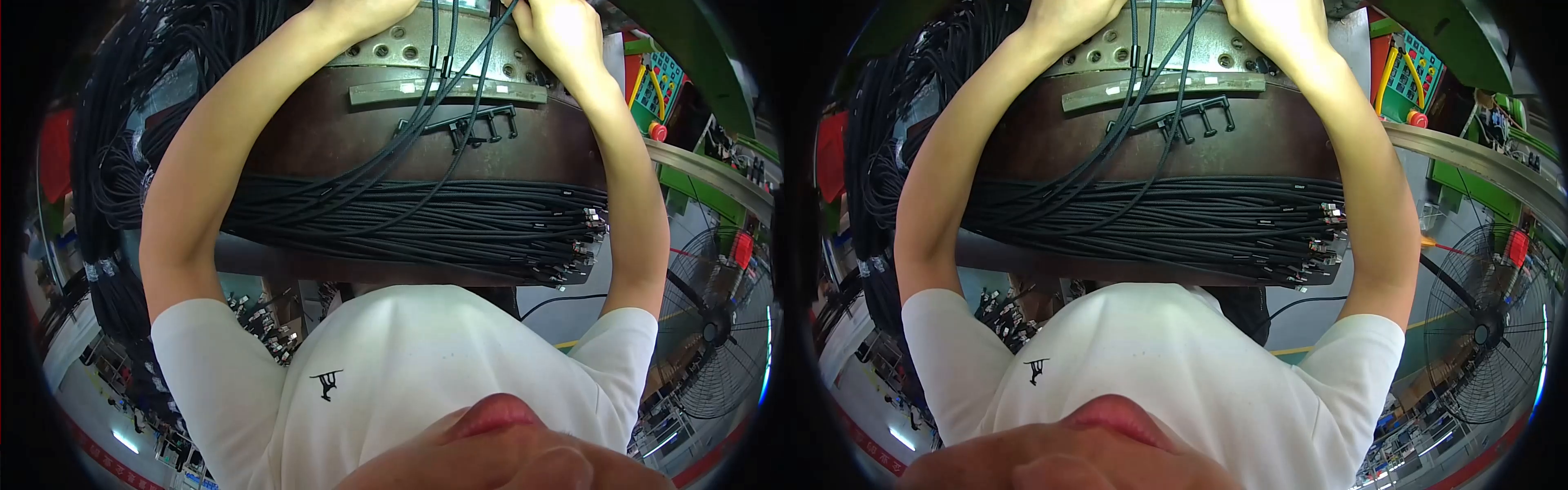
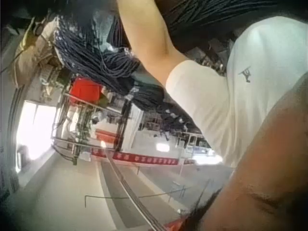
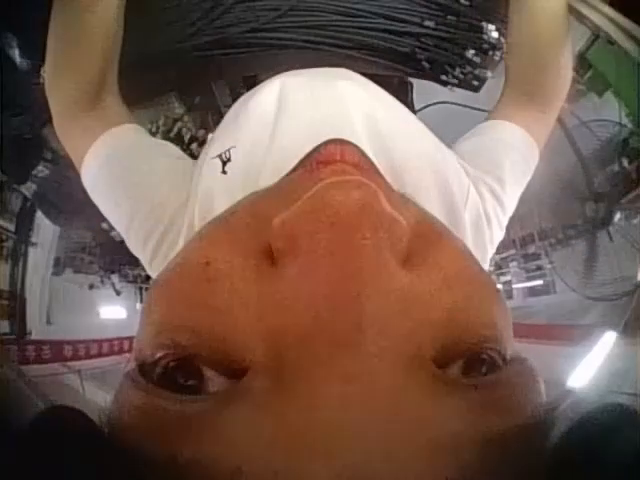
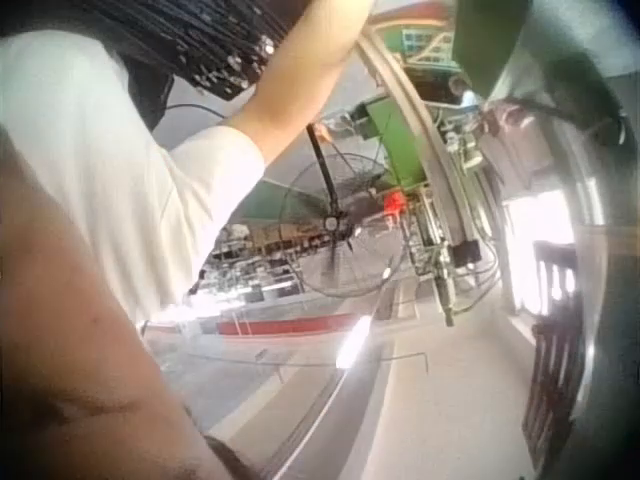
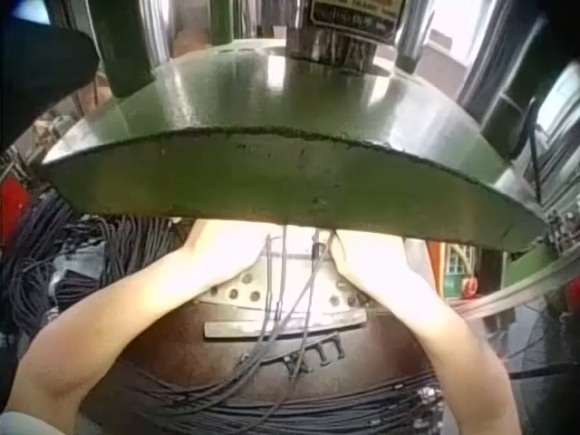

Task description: The recorder is plugging several black electronic cables into a testing board on a factory workbench to check their functionality.

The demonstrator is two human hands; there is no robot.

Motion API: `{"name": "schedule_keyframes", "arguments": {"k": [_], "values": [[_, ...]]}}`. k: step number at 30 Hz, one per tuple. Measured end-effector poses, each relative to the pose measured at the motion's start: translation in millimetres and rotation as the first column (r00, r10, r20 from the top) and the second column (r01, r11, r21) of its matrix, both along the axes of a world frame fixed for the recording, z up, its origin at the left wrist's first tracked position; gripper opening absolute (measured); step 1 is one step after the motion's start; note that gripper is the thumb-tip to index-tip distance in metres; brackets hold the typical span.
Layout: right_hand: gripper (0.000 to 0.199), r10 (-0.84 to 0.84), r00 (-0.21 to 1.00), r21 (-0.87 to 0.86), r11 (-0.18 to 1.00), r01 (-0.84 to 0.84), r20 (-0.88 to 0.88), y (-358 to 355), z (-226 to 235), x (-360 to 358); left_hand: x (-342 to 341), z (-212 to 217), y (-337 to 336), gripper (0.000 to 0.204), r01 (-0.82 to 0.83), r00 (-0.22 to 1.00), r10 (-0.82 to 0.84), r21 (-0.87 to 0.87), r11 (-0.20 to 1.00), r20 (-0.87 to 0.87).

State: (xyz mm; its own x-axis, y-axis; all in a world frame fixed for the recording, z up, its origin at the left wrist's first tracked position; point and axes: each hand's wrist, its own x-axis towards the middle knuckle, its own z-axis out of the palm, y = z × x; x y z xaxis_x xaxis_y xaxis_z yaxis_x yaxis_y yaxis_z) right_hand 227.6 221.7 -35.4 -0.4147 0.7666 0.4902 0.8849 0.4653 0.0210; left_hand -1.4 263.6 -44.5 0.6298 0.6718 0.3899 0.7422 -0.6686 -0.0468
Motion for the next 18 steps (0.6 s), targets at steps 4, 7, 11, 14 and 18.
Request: {"name": "schedule_keyframes", "arguments": {"k": [4, 7, 11, 14, 18], "values": [[0.027, -0.073, 0.962, -0.069, 0.996, 0.056, -0.265, 0.1, -4.8, 12.5, -8.8, 15.3, -14.0, 0.021, 0.214, 0.900, -0.109, -0.209, 0.954, 0.422], [0.025, 0.100, 0.860, -0.141, 0.971, -0.194, -0.500, 19.5, -22.6, 39.1, -0.3, 7.2, -3.9, 0.026, 0.147, 0.801, -0.013, -0.176, 0.973, 0.599], [0.025, 0.364, 0.777, -0.122, 0.865, -0.486, -0.513, -23.9, 32.8, 14.2, -18.0, -3.9, 5.1, 0.025, -0.188, 0.980, 0.198, -0.284, 0.940, 0.007], [0.037, -0.035, 0.959, -0.246, 0.969, -0.036, -0.280, -22.7, 1.3, 39.3, -16.0, 25.4, -35.7, 0.027, 0.037, 0.945, -0.078, 0.134, 0.990, 0.317], [0.024, 0.111, 0.863, -0.165, 0.962, -0.218, -0.494, -209.2, 39.7, 113.9, -107.4, 78.9, -179.5, 0.046, 0.478, 0.738, 0.381, -0.831, 0.286, 0.556]]}}
